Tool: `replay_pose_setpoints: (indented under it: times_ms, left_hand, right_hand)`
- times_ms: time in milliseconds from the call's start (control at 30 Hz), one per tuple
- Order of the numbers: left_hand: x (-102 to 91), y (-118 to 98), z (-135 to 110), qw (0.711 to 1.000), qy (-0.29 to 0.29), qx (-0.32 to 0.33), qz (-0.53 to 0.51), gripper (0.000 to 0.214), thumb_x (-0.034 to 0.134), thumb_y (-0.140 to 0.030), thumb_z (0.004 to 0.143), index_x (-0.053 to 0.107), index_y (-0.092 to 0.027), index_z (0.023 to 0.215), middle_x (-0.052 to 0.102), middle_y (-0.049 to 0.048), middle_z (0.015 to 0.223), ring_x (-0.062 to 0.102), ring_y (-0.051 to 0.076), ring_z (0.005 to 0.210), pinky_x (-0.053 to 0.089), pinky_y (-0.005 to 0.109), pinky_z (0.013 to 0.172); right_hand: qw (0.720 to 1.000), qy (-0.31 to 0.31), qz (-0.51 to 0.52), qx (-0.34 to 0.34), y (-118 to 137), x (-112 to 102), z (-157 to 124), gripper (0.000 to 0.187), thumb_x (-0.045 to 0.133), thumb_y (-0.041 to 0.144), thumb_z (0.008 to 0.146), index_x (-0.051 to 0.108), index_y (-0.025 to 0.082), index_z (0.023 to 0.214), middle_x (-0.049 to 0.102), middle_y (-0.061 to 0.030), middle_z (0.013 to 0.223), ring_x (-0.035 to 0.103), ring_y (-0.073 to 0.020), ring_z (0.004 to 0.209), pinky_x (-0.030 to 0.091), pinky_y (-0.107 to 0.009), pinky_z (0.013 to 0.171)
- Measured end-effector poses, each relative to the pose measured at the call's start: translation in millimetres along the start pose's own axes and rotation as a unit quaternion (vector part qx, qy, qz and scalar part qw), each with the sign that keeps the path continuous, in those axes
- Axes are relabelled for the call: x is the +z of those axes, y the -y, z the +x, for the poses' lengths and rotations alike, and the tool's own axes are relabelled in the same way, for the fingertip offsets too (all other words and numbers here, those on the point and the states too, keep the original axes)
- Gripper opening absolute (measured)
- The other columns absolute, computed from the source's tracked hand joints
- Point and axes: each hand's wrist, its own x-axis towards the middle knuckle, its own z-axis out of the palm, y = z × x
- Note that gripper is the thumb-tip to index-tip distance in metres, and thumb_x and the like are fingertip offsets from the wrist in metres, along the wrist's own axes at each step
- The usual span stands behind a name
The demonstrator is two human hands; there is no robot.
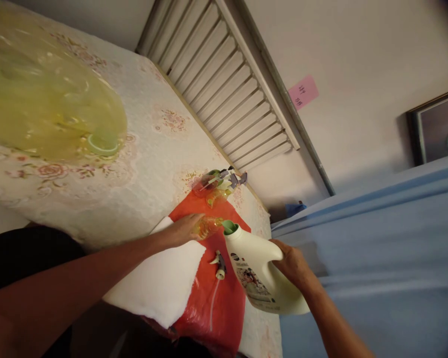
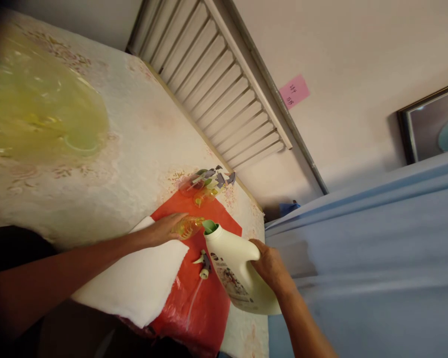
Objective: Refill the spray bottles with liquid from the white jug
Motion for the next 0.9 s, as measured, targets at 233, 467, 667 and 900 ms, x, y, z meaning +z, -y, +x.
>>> replay_pose_setpoints:
  times_ms: [233, 467, 667, 900]
  left_hand:
    - [0.7, 2.3, 0.9, 1.000, -0.007, -0.004, -0.014, 0.054, 0.076, -0.034, 0.071, 0.061, -0.024, 0.121, 0.068, 0.0077, 0.120, 0.059, 0.033, 0.117, 0.049, 0.040, 0.095]
    - [0.0, 0.6, 0.2, 0.999, -0.005, 0.015, -0.031, 0.053, 0.075, -0.034, 0.073, 0.061, -0.023, 0.123, 0.067, 0.0073, 0.123, 0.060, 0.032, 0.115, 0.049, 0.040, 0.096]
    - [0.2, 3.5, -0.4, 1.000, -0.001, -0.008, 0.000, 0.058, 0.075, -0.030, 0.071, 0.058, -0.022, 0.127, 0.065, 0.0090, 0.125, 0.056, 0.034, 0.122, 0.048, 0.040, 0.098]
    - [0.5, 3.1, -0.6, 1.000, -0.001, -0.009, 0.005, 0.053, 0.073, -0.034, 0.073, 0.059, -0.022, 0.122, 0.065, 0.0083, 0.124, 0.056, 0.034, 0.123, 0.047, 0.040, 0.099]
  right_hand:
    - [1.000, -0.001, -0.005, 0.003, -0.3, -0.7, 0.9, 0.045, 0.050, 0.018, 0.071, 0.070, 0.021, 0.111, 0.076, -0.0003, 0.086, 0.070, -0.0223, 0.083, 0.050, -0.028, 0.071]
    - [1.000, 0.002, -0.011, -0.008, 1.2, -2.1, 0.5, 0.041, 0.049, 0.019, 0.072, 0.070, 0.020, 0.107, 0.075, -0.0011, 0.086, 0.070, -0.0219, 0.083, 0.050, -0.028, 0.072]
    - [1.000, 0.000, -0.016, 0.010, 3.9, -2.7, 0.1, 0.040, 0.050, 0.018, 0.071, 0.070, 0.021, 0.106, 0.076, -0.0008, 0.087, 0.070, -0.0221, 0.085, 0.050, -0.028, 0.073]
    - [1.000, 0.000, -0.021, 0.002, 4.6, -3.6, -0.1, 0.046, 0.050, 0.017, 0.072, 0.070, 0.022, 0.114, 0.076, -0.0003, 0.087, 0.071, -0.0216, 0.085, 0.050, -0.027, 0.071]
